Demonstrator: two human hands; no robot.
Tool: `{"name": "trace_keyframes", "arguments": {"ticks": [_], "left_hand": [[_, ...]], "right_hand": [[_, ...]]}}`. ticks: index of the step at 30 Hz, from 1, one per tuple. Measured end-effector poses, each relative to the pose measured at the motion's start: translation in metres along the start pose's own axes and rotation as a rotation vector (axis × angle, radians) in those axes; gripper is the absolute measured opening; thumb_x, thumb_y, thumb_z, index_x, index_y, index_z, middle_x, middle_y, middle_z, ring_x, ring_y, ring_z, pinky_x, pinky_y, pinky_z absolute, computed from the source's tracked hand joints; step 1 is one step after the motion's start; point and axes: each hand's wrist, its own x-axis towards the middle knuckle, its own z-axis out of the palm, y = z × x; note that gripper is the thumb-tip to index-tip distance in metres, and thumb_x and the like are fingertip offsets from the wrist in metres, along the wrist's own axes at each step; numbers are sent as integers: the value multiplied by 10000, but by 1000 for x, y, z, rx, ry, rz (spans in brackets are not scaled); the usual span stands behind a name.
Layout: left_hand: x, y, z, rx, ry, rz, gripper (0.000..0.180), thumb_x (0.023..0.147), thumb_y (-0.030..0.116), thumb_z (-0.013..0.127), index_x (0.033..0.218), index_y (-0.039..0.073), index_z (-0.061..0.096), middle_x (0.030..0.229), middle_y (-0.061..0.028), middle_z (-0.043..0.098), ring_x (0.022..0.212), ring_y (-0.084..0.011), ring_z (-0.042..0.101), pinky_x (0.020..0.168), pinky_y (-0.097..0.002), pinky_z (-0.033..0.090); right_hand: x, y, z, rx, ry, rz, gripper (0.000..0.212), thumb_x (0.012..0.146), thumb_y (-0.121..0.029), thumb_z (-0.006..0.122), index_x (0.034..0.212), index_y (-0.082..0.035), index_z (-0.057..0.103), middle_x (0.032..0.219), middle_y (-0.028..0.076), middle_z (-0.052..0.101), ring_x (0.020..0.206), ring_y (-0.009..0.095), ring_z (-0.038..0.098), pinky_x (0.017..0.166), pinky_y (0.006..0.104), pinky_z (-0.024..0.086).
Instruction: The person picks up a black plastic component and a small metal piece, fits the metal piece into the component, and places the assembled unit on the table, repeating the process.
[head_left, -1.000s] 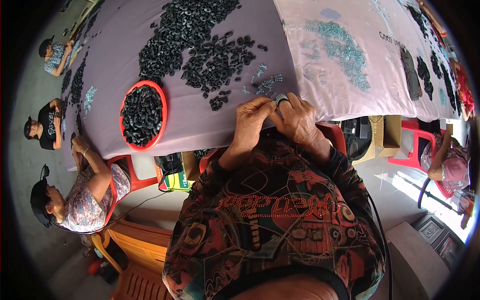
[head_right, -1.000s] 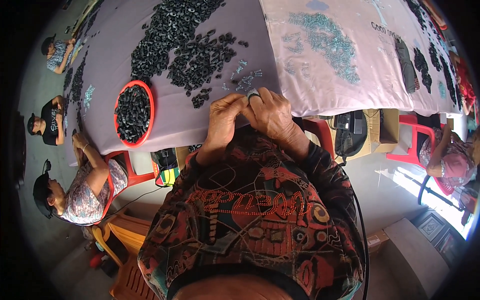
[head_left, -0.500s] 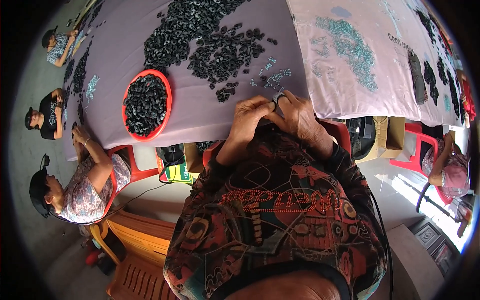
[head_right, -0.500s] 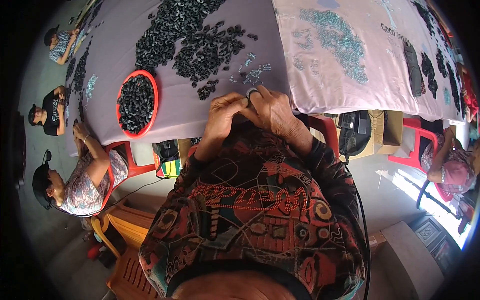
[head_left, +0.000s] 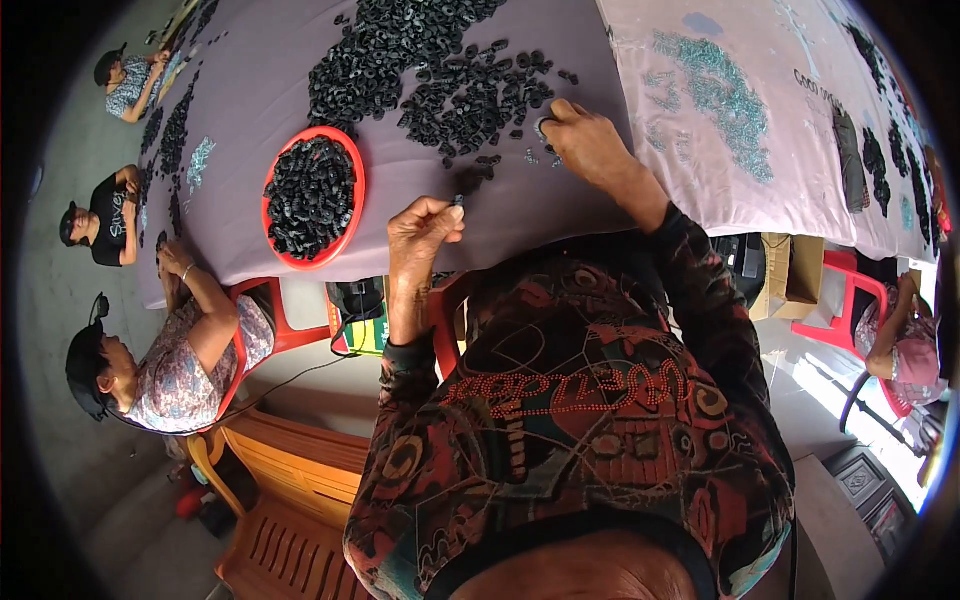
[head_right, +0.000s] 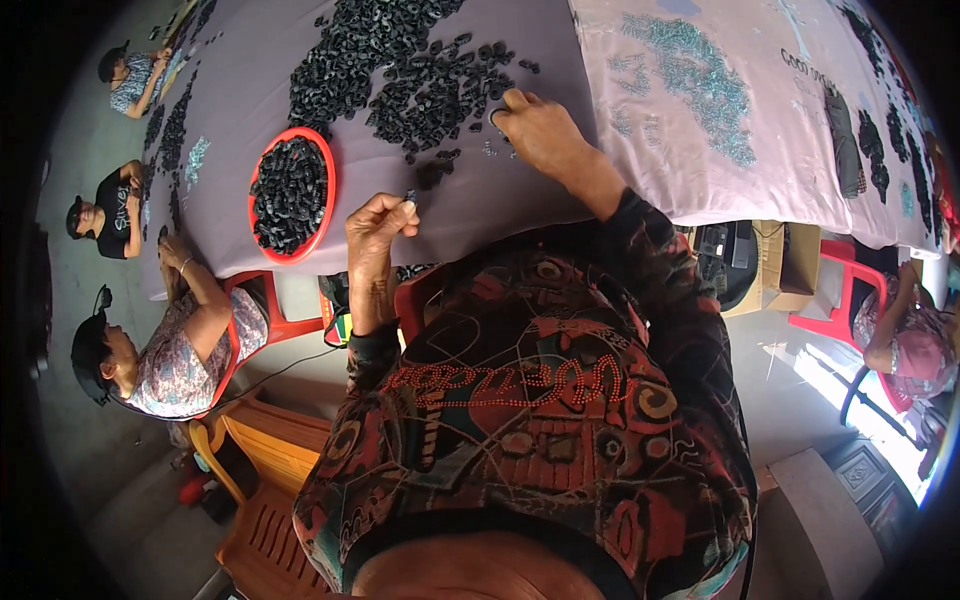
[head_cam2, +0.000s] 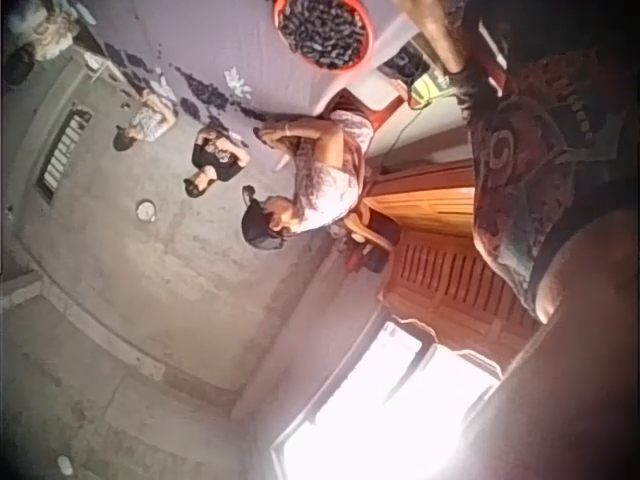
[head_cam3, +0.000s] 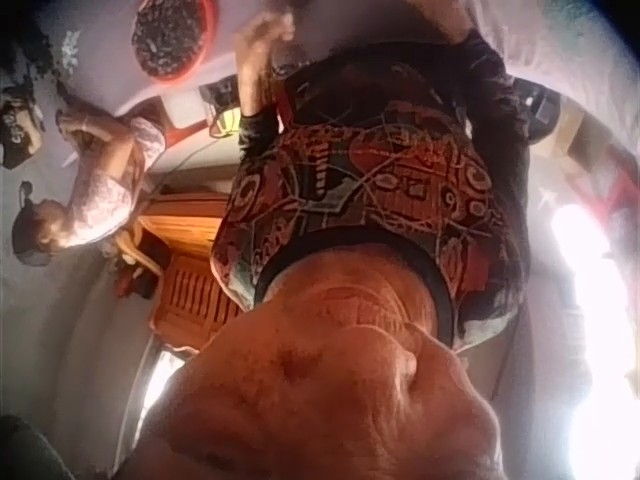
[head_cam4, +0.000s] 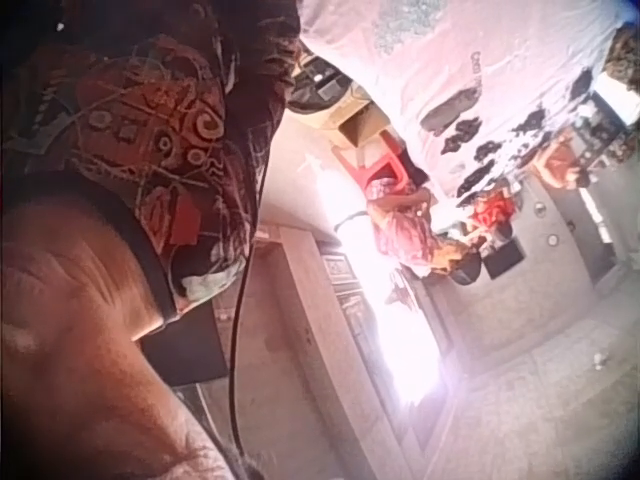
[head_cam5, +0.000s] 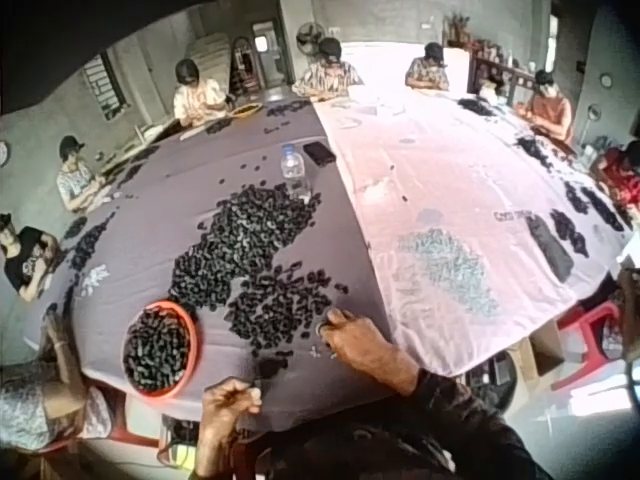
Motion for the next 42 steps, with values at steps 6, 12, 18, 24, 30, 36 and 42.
{"name": "trace_keyframes", "arguments": {"ticks": [6, 12, 18, 24, 30, 36, 42], "left_hand": [[-16, 0, -32, 90, 52, -84, 135, 791, 135, 664, 764, 18, 602, 658, -32, 587, 557, -92, 518, 568, -217, 423], [-34, -6, -57, 169, 193, -135, 149, 809, 157, 648, 759, 24, 600, 656, -24, 589, 556, -78, 513, 557, -203, 419], [-42, -26, -82, 260, 238, -165, 147, 815, 155, 638, 759, 23, 601, 657, -19, 592, 552, -64, 515, 547, -195, 426], [-46, -32, -87, 222, 279, -145, 159, 795, 142, 667, 767, -2, 606, 624, -21, 588, 531, -65, 519, 524, -191, 434], [-33, -17, -93, 229, 466, 113, 181, 774, 160, 693, 754, 4, 605, 613, -26, 586, 531, -76, 524, 515, -199, 425], [7, -4, -111, 761, 686, 244, 269, 702, 225, 738, 752, -5, 606, 624, -92, 621, 550, -152, 576, 551, -280, 457], [28, -6, -117, 1099, 810, 160, 309, 655, 249, 749, 783, 23, 583, 667, -107, 632, 622, -278, 623, 606, -373, 476]], "right_hand": [[8, -2, 11, -78, -37, -78, 66, 680, -19, 570, 736, -41, 544, 829, 112, 515, 766, 257, 596, 629, 333, 518], [6, 1, 10, 113, 179, 109, 88, 730, -80, 596, 751, -19, 536, 784, 131, 567, 656, 244, 609, 567, 334, 501], [-17, 4, -3, 979, 179, 620, 125, 781, -105, 628, 801, 0, 563, 671, 69, 602, 548, 93, 559, 492, 226, 461], [-40, 7, -2, 1284, 215, 765, 99, 787, -100, 630, 830, -19, 591, 674, 32, 593, 550, 76, 544, 494, 207, 456], [-50, 6, 0, 1234, 223, 802, 90, 789, -84, 625, 840, -18, 591, 675, 25, 586, 545, 76, 530, 505, 198, 440], [-60, 12, 2, 1198, 380, 685, 91, 808, -47, 592, 890, -14, 569, 693, 14, 564, 539, 57, 476, 491, 198, 403], [-72, 16, 6, 1210, 523, 660, 34, 837, -36, 549, 851, -8, 536, 727, 17, 563, 561, 46, 460, 499, 190, 389]]}}
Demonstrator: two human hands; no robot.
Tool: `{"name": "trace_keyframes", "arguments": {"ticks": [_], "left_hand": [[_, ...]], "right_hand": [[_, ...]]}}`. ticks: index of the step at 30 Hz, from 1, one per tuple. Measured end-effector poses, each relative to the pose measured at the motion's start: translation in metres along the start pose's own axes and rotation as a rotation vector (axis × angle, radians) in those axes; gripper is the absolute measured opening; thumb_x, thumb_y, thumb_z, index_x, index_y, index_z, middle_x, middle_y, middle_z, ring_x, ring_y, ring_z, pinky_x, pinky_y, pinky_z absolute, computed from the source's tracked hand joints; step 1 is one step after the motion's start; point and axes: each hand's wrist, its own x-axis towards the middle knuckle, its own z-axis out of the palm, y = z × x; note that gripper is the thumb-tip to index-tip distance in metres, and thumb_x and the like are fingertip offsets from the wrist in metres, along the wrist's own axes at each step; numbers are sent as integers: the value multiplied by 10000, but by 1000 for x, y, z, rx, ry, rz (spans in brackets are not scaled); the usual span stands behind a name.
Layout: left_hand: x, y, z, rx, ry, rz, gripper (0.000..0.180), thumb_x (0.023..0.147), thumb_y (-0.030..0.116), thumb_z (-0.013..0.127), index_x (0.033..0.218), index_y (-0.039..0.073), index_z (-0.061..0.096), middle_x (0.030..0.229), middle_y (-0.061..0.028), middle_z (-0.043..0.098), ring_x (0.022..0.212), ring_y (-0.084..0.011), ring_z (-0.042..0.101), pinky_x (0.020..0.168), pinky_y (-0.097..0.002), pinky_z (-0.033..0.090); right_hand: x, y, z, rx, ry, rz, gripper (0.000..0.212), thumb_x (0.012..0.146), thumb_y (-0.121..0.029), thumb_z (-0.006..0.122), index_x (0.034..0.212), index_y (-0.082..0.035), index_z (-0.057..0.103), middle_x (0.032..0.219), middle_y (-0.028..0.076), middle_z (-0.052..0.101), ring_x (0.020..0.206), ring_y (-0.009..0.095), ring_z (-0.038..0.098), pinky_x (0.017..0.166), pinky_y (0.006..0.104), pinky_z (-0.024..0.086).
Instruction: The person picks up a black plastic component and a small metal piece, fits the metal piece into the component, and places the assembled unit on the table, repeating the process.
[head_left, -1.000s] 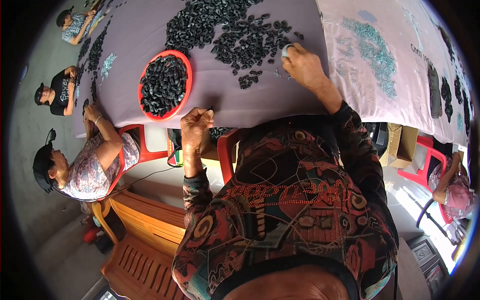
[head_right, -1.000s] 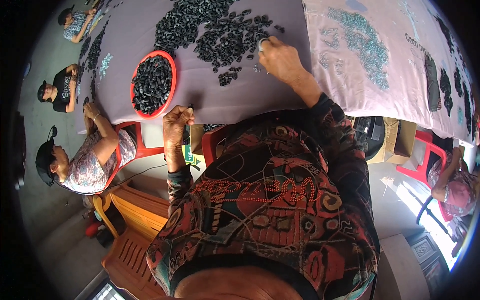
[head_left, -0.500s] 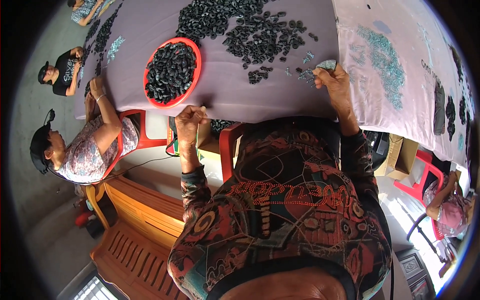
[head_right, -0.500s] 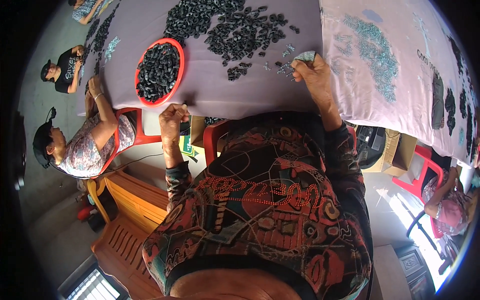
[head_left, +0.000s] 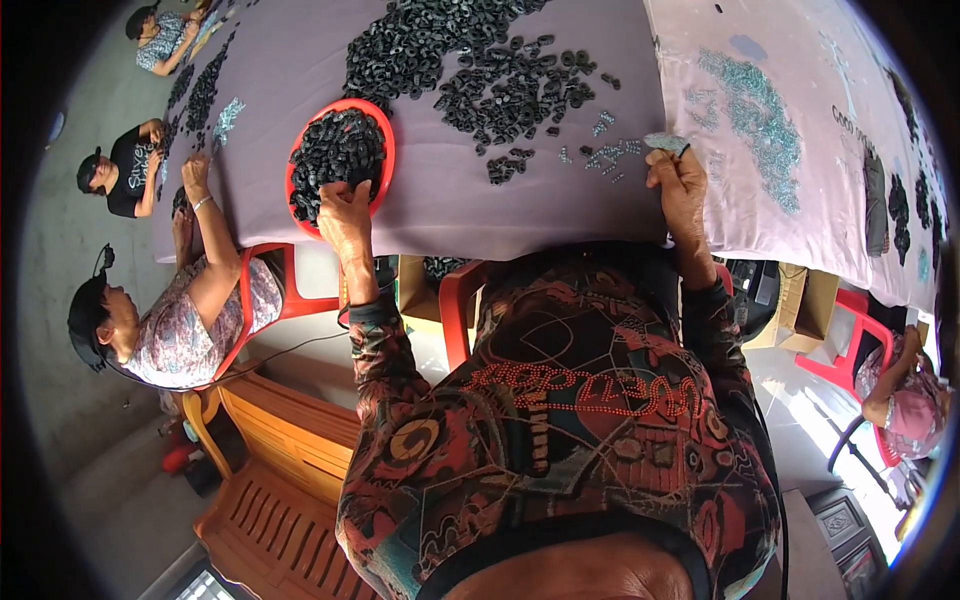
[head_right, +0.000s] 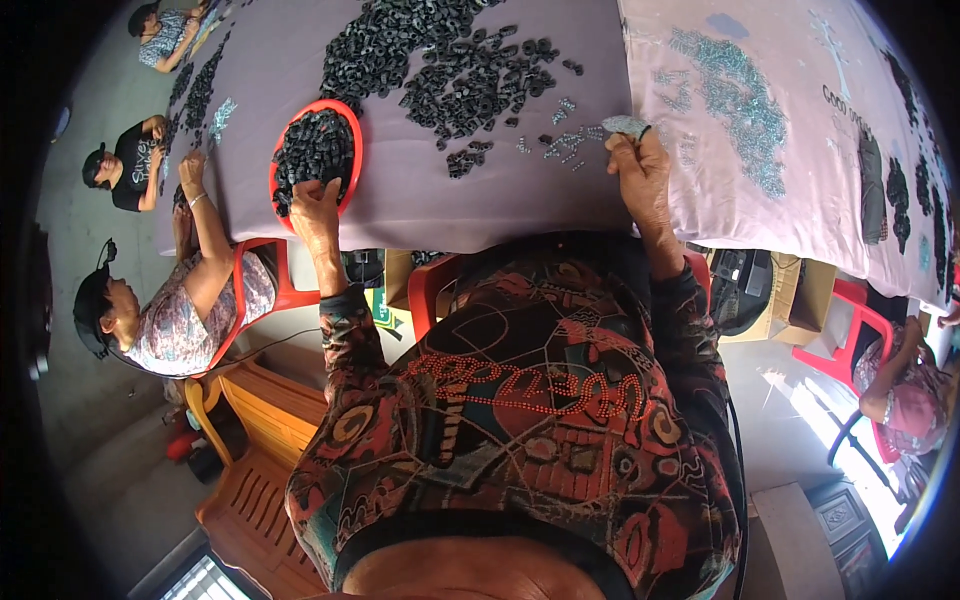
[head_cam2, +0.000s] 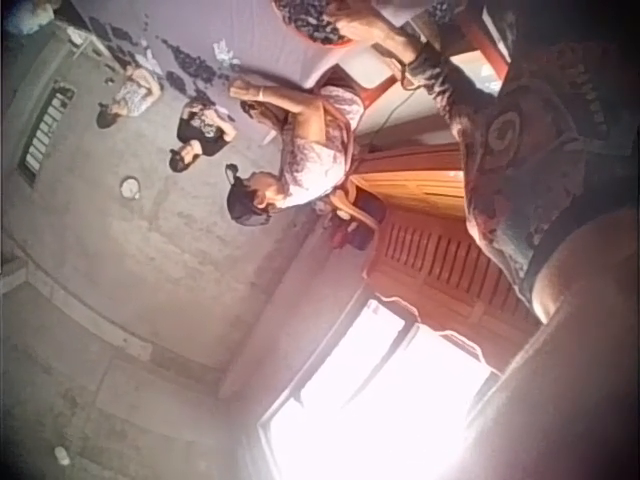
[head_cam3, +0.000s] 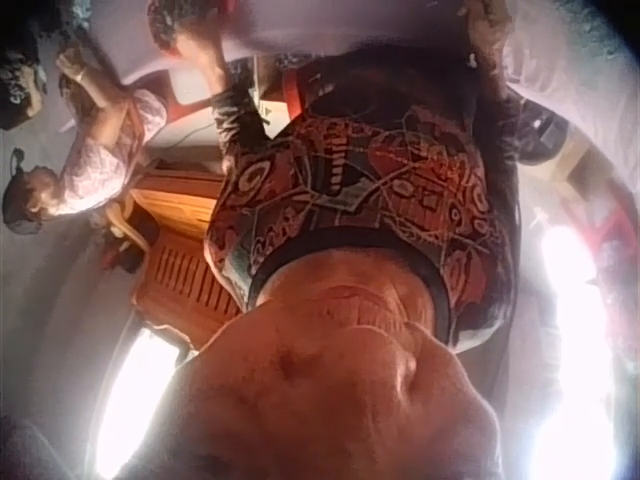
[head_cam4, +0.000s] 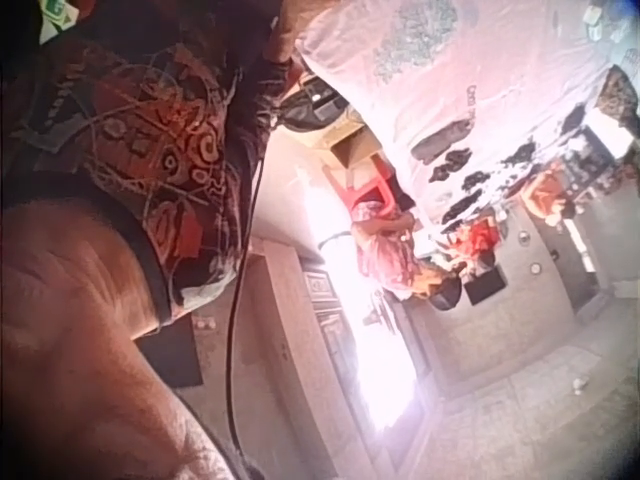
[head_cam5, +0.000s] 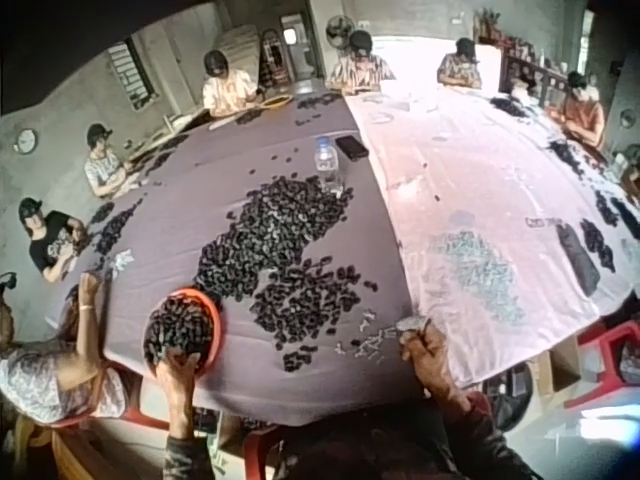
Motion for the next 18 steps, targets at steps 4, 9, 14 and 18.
{"name": "trace_keyframes", "arguments": {"ticks": [4, 9, 14, 18], "left_hand": [[-7, 16, 8, -59, 117, 73, 299, 685, 234, 729, 851, 40, 575, 663, -93, 604, 622, -270, 598, 599, -379, 467], [-22, 61, 30, -86, 56, 501, 262, 758, 205, 658, 948, 46, 573, 847, -116, 580, 816, -285, 551, 726, -396, 426], [-41, 110, 56, -191, -99, 706, 340, 763, 208, 641, 1037, 23, 561, 1120, -123, 535, 1057, -294, 476, 880, -405, 357], [-56, 123, 65, -241, -179, 767, 347, 769, 194, 638, 1052, 10, 561, 1141, -128, 538, 1094, -313, 463, 914, -405, 354]], "right_hand": [[-2, -1, 4, -133, 14, 25, 43, 845, -49, 546, 839, -8, 536, 704, 3, 551, 560, 44, 452, 514, 194, 391], [-5, -2, 7, -260, -9, -15, 63, 838, -52, 556, 814, -2, 528, 651, 12, 518, 570, 72, 462, 522, 232, 395], [-5, 6, 7, -361, 3, -92, 92, 832, -57, 563, 810, 13, 507, 625, 61, 497, 568, 118, 457, 528, 266, 393], [-5, 8, 7, -376, 6, -106, 101, 830, -58, 563, 789, 11, 502, 627, 76, 500, 568, 135, 458, 535, 279, 396]]}}
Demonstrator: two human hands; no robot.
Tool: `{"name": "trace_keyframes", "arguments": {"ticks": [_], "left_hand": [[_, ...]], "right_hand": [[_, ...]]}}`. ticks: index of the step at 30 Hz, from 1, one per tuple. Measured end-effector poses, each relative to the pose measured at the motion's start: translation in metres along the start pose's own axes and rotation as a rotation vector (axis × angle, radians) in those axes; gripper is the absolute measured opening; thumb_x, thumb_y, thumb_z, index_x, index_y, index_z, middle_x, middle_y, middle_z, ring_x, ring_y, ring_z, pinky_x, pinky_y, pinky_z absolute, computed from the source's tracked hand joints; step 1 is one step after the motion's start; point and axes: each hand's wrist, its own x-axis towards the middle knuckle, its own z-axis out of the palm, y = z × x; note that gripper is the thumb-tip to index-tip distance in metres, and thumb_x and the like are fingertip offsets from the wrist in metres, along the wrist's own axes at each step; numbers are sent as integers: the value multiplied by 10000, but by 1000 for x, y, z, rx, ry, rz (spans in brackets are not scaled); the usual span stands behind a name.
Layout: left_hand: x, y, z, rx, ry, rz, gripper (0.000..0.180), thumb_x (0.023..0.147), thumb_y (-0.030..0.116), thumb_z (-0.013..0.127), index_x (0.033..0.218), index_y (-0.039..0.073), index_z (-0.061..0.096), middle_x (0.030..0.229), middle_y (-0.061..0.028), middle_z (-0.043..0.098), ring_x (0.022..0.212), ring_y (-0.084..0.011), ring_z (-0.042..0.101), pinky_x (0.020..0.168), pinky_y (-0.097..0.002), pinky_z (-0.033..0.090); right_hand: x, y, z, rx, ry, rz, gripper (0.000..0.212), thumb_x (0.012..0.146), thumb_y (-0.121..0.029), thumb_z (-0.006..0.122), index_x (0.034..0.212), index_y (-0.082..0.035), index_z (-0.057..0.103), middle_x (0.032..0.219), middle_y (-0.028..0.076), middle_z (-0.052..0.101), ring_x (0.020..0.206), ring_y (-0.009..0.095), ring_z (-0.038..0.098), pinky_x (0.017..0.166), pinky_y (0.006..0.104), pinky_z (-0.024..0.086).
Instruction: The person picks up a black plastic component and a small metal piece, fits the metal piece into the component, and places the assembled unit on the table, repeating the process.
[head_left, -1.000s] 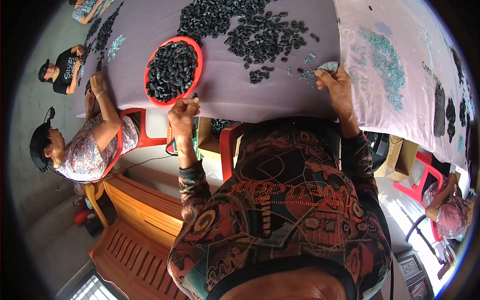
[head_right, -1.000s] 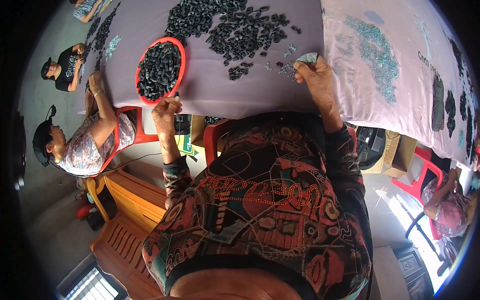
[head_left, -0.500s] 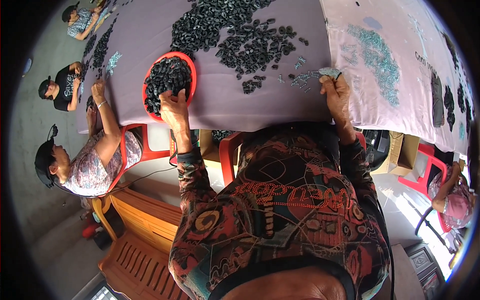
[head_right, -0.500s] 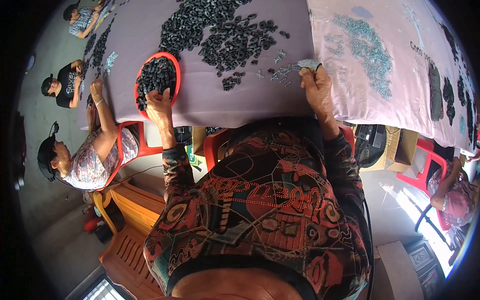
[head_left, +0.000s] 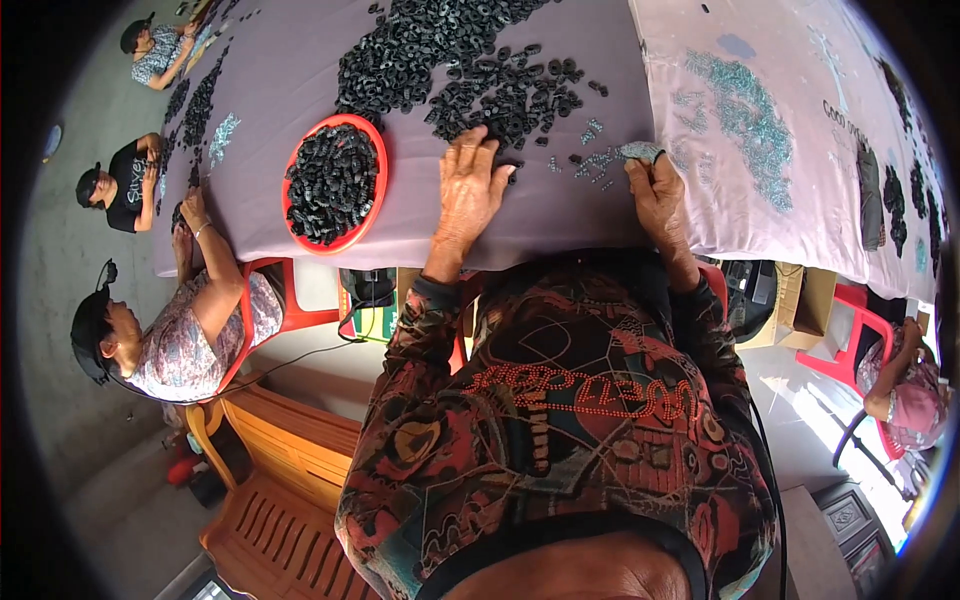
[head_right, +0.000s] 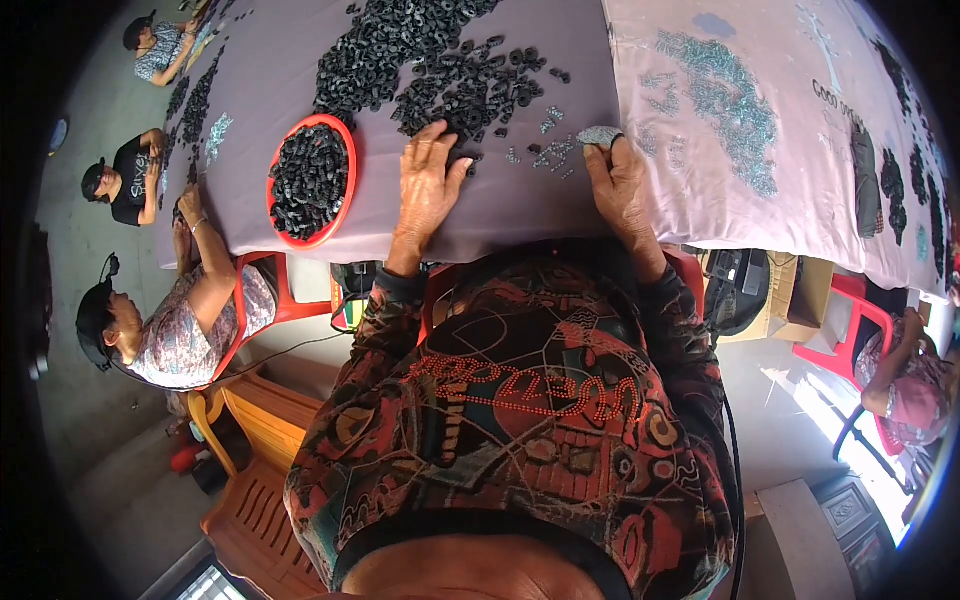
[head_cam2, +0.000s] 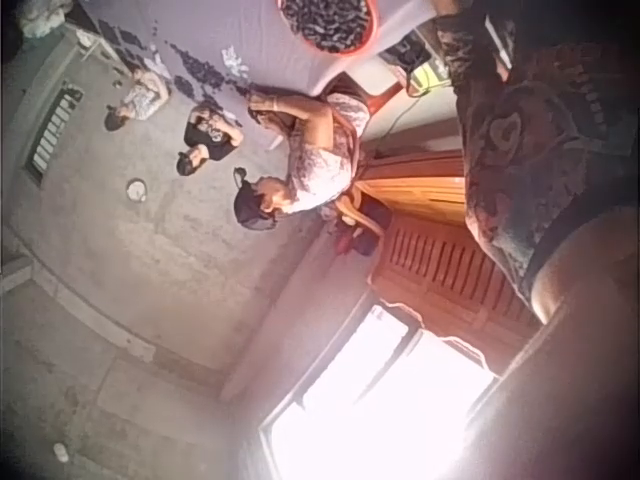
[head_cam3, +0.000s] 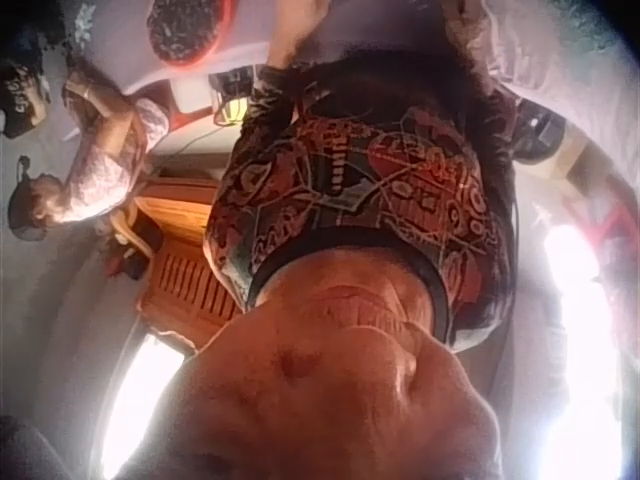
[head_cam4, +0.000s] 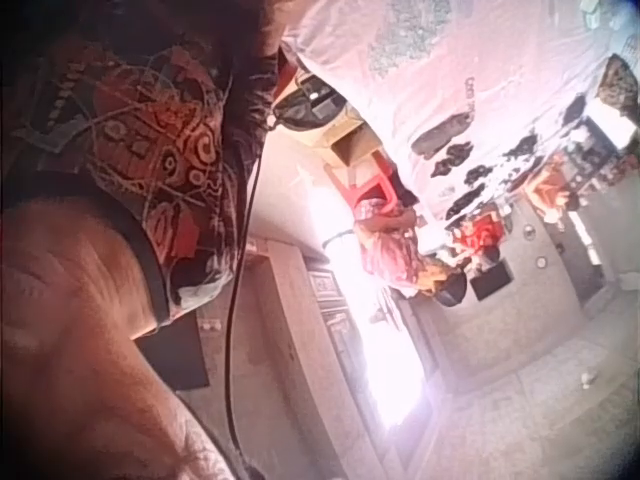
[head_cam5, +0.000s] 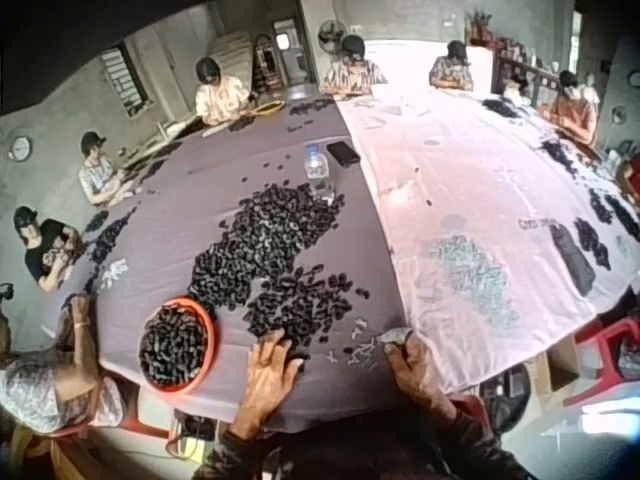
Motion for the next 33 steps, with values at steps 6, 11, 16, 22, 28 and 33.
{"name": "trace_keyframes", "arguments": {"ticks": [6, 11, 16, 22, 28, 33], "left_hand": [[-2, 6, 0, -34, 40, 13, 237, 757, 152, 642, 964, 40, 613, 1091, -104, 570, 1071, -307, 480, 882, -402, 367], [30, 12, 10, -10, 79, 47, 250, 708, 105, 664, 953, 76, 625, 992, -75, 581, 953, -279, 505, 831, -391, 381], [50, 7, 27, 26, -21, -5, 254, 669, 68, 678, 918, 75, 627, 937, -71, 581, 877, -276, 502, 797, -370, 382], [41, -3, 27, -229, 135, -52, 127, 760, 92, 631, 884, 66, 627, 819, -103, 596, 806, -282, 538, 736, -365, 422], [41, -4, 6, -1089, 164, -479, 162, 883, 150, 539, 885, 13, 626, 741, -68, 632, 640, -144, 596, 644, -253, 475], [40, 10, -9, -1421, 78, -539, 207, 901, 175, 520, 954, -14, 585, 715, -78, 632, 658, -128, 609, 680, -247, 495]], "right_hand": [[0, -8, -2, -38, -26, -1, 128, 830, -70, 565, 769, 9, 486, 636, 101, 517, 574, 173, 491, 541, 302, 405], [2, -14, -2, -108, -21, -68, 130, 828, -72, 565, 767, 10, 484, 639, 118, 519, 569, 198, 498, 543, 313, 409], [3, -17, -2, -118, -14, -76, 118, 824, -69, 567, 778, 11, 493, 667, 125, 550, 597, 206, 537, 562, 313, 427], [2, -18, -3, -108, -24, -37, 104, 826, -68, 562, 790, 10, 503, 673, 120, 556, 608, 190, 542, 570, 309, 430], [2, -12, -2, -83, -32, -56, 118, 835, -72, 551, 778, 8, 486, 635, 106, 498, 570, 185, 475, 548, 317, 404], [3, -6, -2, -75, -28, -32, 127, 839, -77, 549, 779, 12, 481, 647, 118, 494, 582, 199, 478, 554, 318, 402]]}}
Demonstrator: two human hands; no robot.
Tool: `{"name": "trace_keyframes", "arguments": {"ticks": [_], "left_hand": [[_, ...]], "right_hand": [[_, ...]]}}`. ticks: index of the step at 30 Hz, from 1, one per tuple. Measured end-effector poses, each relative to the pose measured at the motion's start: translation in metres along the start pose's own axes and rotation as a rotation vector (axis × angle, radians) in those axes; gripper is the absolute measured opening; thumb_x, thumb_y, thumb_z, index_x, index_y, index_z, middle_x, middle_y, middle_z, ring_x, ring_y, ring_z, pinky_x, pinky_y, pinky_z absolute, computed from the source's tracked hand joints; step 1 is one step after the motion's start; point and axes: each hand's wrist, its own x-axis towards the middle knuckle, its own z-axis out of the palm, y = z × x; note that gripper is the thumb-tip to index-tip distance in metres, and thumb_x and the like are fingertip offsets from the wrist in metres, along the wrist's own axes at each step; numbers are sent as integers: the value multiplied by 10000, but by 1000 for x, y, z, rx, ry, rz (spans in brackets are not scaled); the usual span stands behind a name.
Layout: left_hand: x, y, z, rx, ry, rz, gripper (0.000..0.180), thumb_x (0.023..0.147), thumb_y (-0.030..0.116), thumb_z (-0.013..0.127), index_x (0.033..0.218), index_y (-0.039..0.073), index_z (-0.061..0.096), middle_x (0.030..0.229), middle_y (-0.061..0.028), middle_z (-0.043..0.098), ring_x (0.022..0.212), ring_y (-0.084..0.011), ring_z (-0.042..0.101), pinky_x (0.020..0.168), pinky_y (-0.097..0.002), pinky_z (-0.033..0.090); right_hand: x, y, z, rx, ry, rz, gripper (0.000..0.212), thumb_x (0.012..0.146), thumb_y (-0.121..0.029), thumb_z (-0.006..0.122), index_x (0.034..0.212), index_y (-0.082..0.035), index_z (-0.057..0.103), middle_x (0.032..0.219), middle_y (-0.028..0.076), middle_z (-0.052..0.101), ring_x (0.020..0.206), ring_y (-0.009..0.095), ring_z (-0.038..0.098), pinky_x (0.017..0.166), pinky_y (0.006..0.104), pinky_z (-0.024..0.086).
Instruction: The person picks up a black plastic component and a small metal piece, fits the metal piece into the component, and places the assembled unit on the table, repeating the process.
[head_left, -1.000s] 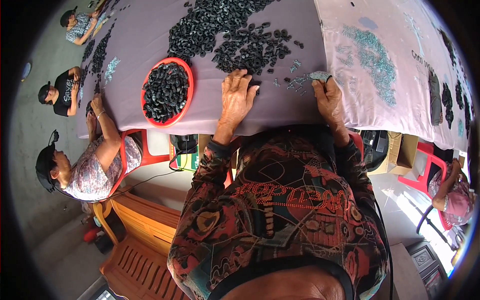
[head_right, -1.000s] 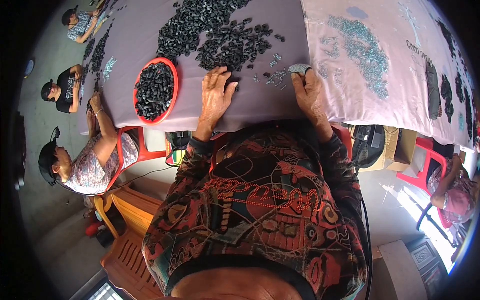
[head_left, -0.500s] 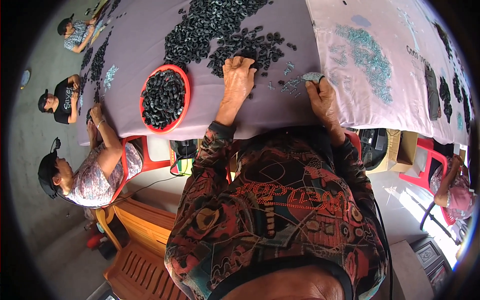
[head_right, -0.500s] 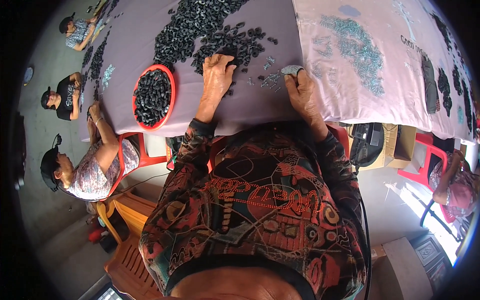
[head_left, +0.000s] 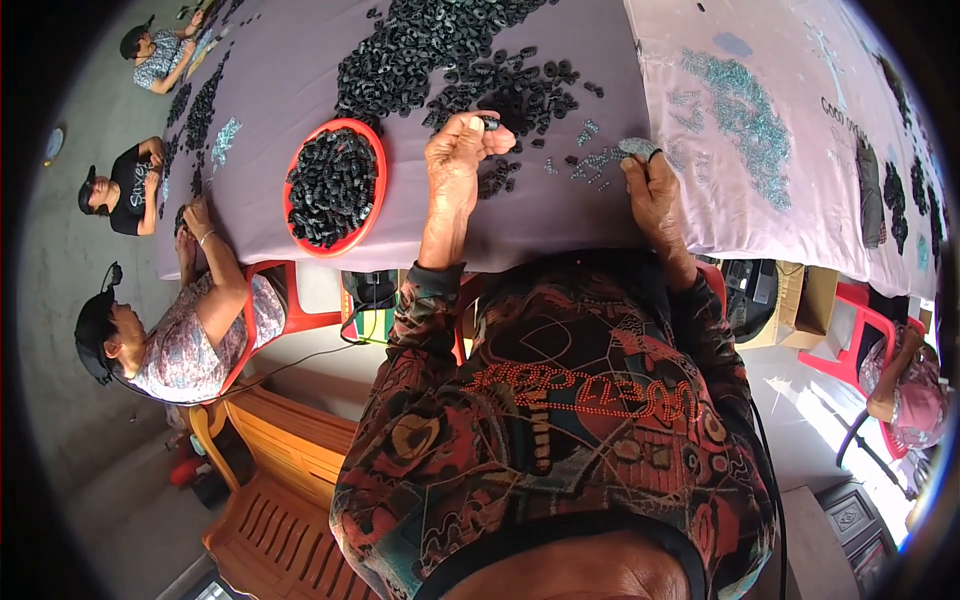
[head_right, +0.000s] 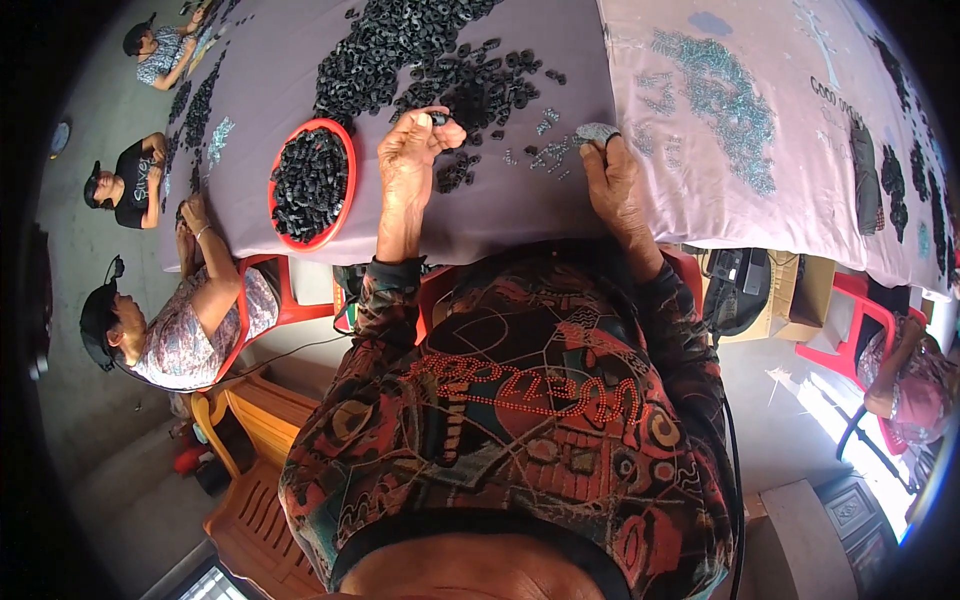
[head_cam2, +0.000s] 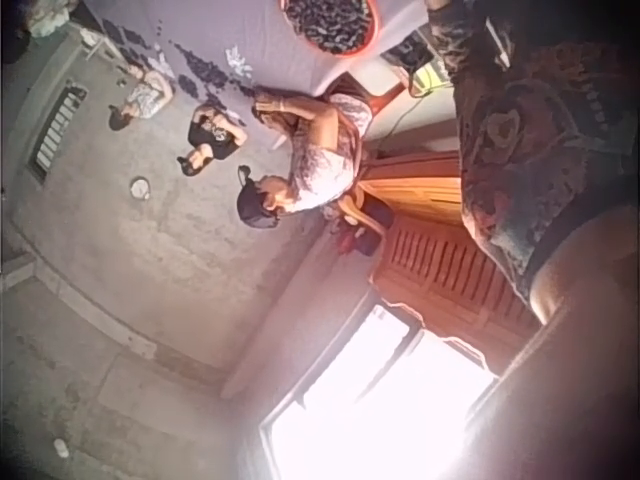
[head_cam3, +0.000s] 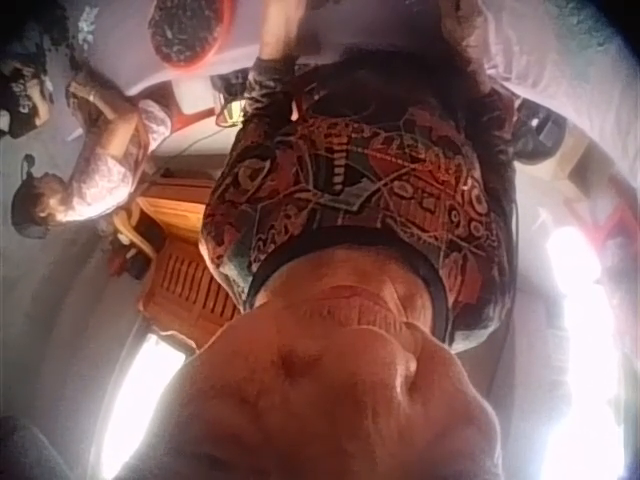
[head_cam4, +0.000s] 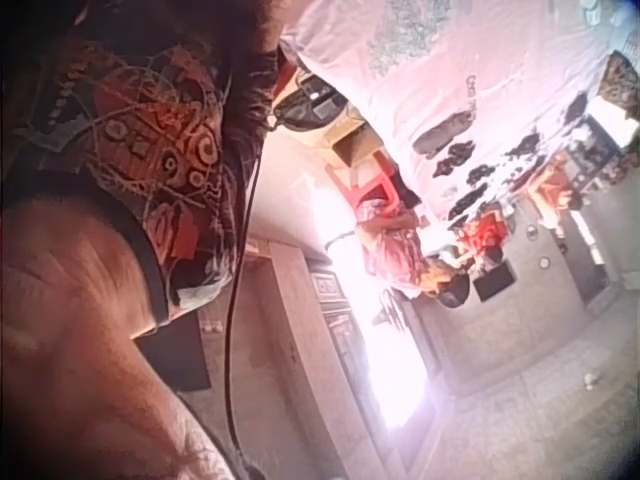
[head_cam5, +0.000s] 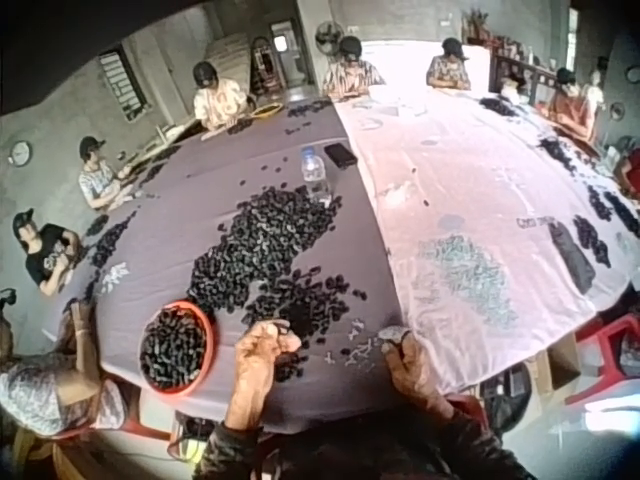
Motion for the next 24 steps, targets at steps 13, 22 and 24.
{"name": "trace_keyframes", "arguments": {"ticks": [13, 22, 24], "left_hand": [[-37, 10, 24, 153, -49, 150, 114, 839, 60, 601, 919, -7, 555, 778, -26, 578, 728, -90, 578, 713, -243, 501], [-47, 10, 29, 96, -164, 136, 165, 795, -19, 622, 950, 16, 576, 829, -19, 561, 796, -104, 569, 741, -266, 496], [-48, 10, 29, 152, -163, 168, 153, 802, -5, 617, 947, 16, 574, 825, -27, 564, 817, -127, 587, 758, -294, 512]], "right_hand": [[-3, 6, 0, 84, 6, 49, 106, 830, -59, 571, 803, 9, 494, 661, 75, 535, 601, 124, 496, 559, 284, 421], [-3, 12, 2, 77, 27, 11, 104, 819, -60, 582, 802, 3, 502, 663, 92, 544, 590, 145, 510, 554, 285, 426], [-3, 12, 2, 95, 24, 12, 100, 818, -62, 588, 799, -4, 510, 669, 75, 549, 592, 125, 508, 547, 274, 425]]}}
